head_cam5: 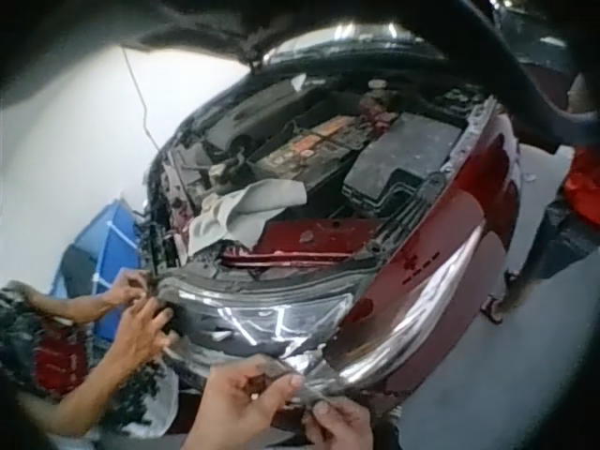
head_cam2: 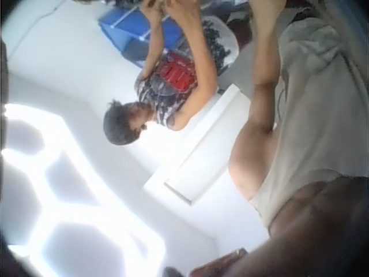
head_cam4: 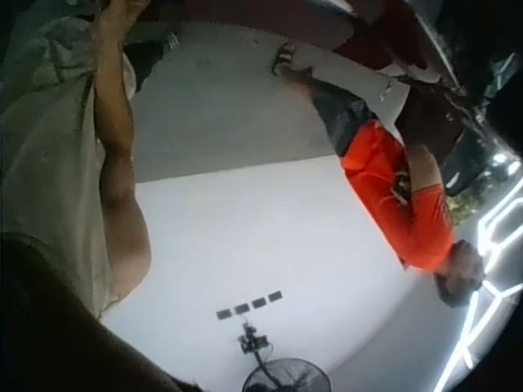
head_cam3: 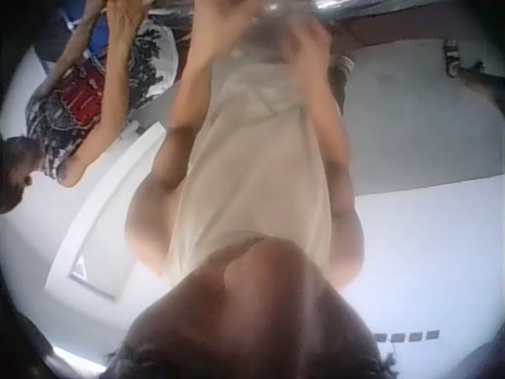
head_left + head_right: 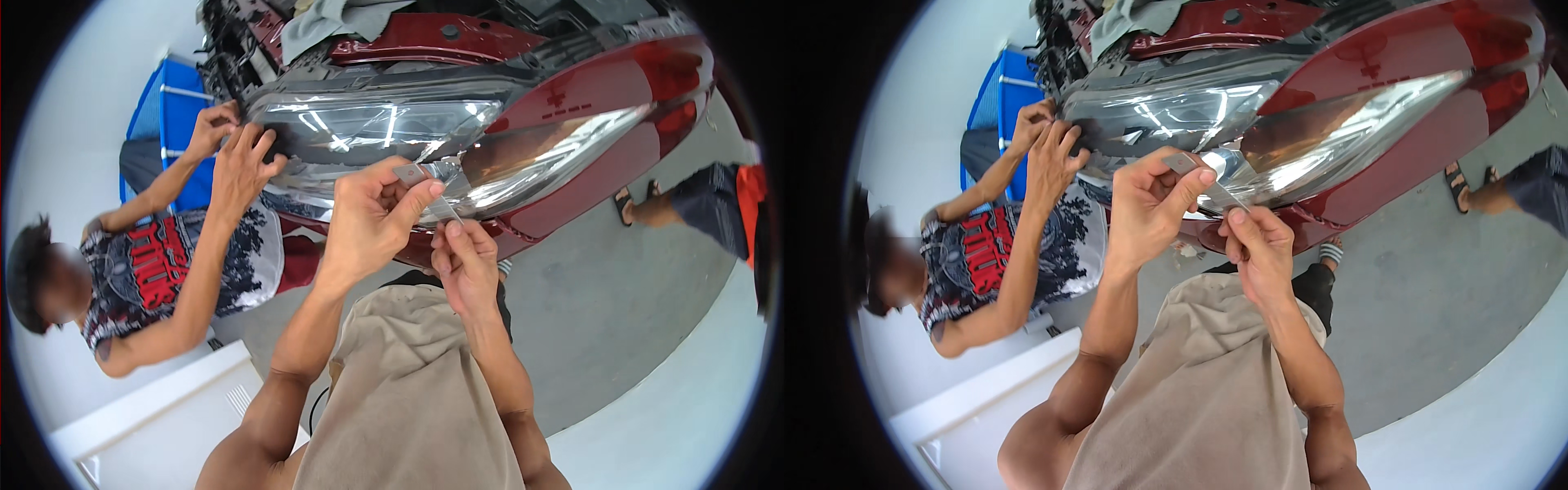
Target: Applying a protective or decorative film onto the headlight of a vehicle.
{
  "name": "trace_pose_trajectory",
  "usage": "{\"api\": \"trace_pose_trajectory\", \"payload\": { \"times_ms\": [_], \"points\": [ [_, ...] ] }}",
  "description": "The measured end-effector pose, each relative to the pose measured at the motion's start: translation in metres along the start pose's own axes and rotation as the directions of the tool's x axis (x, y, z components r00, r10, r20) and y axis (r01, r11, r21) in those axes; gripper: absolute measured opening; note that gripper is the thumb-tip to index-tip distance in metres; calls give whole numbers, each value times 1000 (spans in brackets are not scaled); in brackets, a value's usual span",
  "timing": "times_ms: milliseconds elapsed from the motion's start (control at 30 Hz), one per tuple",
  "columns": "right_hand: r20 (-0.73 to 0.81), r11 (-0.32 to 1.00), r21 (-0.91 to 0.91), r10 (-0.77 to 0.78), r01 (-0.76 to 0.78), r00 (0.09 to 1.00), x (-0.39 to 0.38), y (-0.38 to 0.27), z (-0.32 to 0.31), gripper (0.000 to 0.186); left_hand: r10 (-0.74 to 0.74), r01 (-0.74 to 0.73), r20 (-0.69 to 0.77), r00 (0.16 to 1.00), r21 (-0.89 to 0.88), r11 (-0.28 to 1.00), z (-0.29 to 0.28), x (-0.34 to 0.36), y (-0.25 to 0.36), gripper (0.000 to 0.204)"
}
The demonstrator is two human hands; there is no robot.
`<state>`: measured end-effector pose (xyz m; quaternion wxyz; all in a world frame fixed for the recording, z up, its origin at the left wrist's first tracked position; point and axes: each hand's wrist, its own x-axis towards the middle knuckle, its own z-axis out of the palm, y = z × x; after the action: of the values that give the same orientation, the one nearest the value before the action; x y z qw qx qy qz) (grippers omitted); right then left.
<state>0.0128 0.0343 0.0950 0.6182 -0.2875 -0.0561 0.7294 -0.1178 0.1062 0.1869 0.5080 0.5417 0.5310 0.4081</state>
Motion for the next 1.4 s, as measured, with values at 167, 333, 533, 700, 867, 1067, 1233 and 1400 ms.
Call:
{"api": "trace_pose_trajectory", "payload": {
  "times_ms": [167, 333, 533, 700, 867, 1067, 1233, 1400],
  "points": [
    [-68, 984, -86, -165, 159, 984, 9, 13, 11, 16, -46, 16, 143, 989, 200, 980, -13, 22, 16, 14],
    [-236, 955, -126, -291, 268, 927, 17, 15, 29, 20, 19, -124, 260, 965, 395, 910, -22, 49, 25, 15],
    [-260, 961, -59, -277, 271, 925, 26, 15, 32, 21, 105, -232, 335, 936, 363, 903, -11, 70, 30, 11],
    [-249, 958, -106, -285, 266, 926, 28, 12, 34, 21, 109, -217, 313, 943, 333, 918, -10, 72, 29, 11],
    [-251, 954, -112, -298, 278, 921, 26, 13, 28, 21, 126, -233, 324, 937, 315, 920, -7, 71, 30, 10],
    [-242, 968, -91, -251, 236, 937, 21, 9, 22, 21, 176, -264, 287, 941, 305, 915, -2, 64, 21, 12],
    [-231, 960, -70, -279, 270, 932, 17, 6, 21, 20, 231, -315, 284, 931, 301, 900, 2, 60, 20, 13],
    [-219, 962, -59, -274, 268, 937, 21, 12, 24, 20, 238, -325, 285, 929, 317, 891, -6, 61, 19, 13]
  ]
}}
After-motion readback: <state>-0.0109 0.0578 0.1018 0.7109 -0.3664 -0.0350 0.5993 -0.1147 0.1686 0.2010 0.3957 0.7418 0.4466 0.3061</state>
